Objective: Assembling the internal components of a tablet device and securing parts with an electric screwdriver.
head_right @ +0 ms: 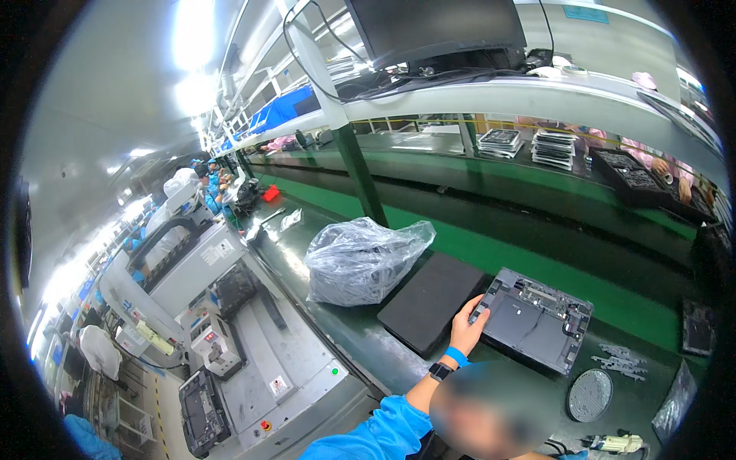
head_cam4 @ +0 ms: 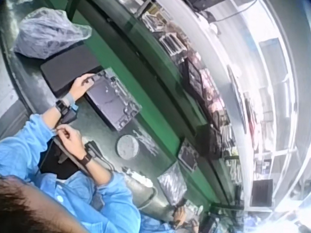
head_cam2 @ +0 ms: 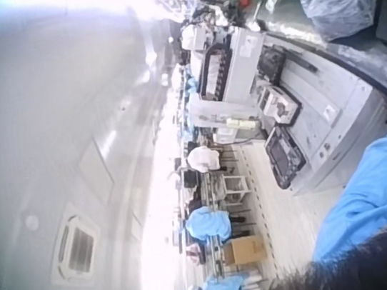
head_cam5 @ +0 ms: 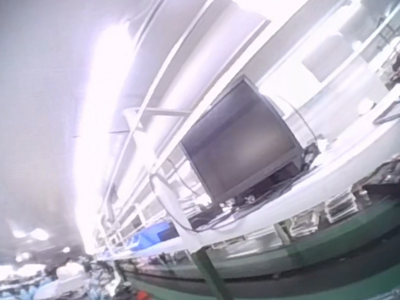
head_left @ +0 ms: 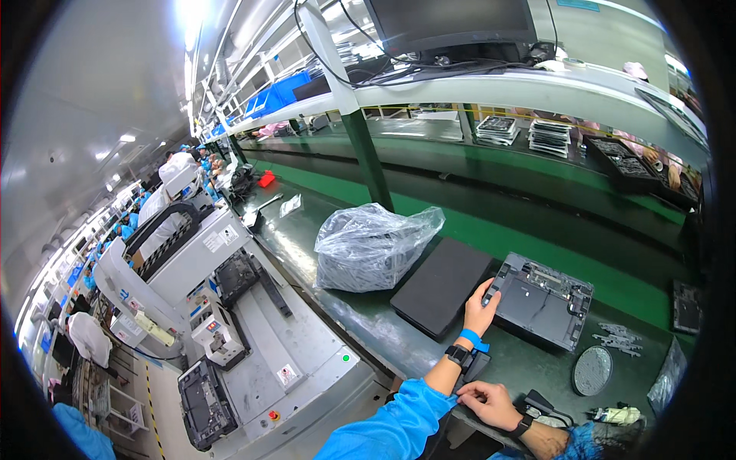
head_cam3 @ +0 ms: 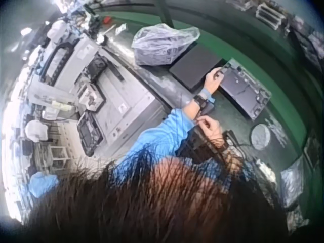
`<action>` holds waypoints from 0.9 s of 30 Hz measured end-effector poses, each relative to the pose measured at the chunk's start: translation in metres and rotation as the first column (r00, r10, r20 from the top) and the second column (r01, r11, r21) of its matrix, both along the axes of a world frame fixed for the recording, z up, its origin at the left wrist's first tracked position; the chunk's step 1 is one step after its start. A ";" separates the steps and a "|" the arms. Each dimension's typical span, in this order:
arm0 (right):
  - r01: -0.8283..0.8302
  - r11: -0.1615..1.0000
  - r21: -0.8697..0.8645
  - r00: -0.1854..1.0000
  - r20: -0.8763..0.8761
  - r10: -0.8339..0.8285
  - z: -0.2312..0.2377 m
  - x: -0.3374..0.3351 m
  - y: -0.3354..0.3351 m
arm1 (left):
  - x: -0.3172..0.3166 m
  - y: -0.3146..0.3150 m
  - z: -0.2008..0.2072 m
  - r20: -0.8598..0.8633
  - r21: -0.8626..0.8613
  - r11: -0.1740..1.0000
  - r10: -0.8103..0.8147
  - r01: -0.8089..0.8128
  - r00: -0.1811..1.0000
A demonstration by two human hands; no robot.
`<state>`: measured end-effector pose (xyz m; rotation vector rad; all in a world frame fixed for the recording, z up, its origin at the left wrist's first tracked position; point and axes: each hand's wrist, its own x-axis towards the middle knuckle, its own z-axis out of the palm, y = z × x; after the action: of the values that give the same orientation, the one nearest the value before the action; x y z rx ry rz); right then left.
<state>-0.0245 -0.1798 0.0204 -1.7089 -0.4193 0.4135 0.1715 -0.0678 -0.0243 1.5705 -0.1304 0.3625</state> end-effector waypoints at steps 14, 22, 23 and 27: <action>0.011 1.000 0.025 0.998 0.064 -0.012 -0.016 0.001 -0.004 | 0.002 -0.004 -0.003 0.027 0.019 1.000 0.013 -0.013 1.000; -0.074 0.996 -0.040 0.987 0.137 0.079 -0.017 -0.001 0.005 | -0.013 0.015 0.018 -0.030 0.084 0.995 0.052 -0.050 0.998; -0.063 0.998 -0.027 0.986 0.151 0.067 -0.018 -0.002 0.007 | -0.016 0.016 0.026 -0.025 0.081 0.996 0.048 -0.045 0.999; 0.043 0.999 -0.004 0.971 0.235 -0.040 -0.030 0.001 0.004 | -0.007 -0.003 0.022 0.010 0.075 0.997 0.010 -0.011 1.000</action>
<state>-0.0233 -0.1757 -0.0097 -1.7796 -0.5531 0.1821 0.1646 -0.0706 -0.0018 1.6447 -0.1443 0.3771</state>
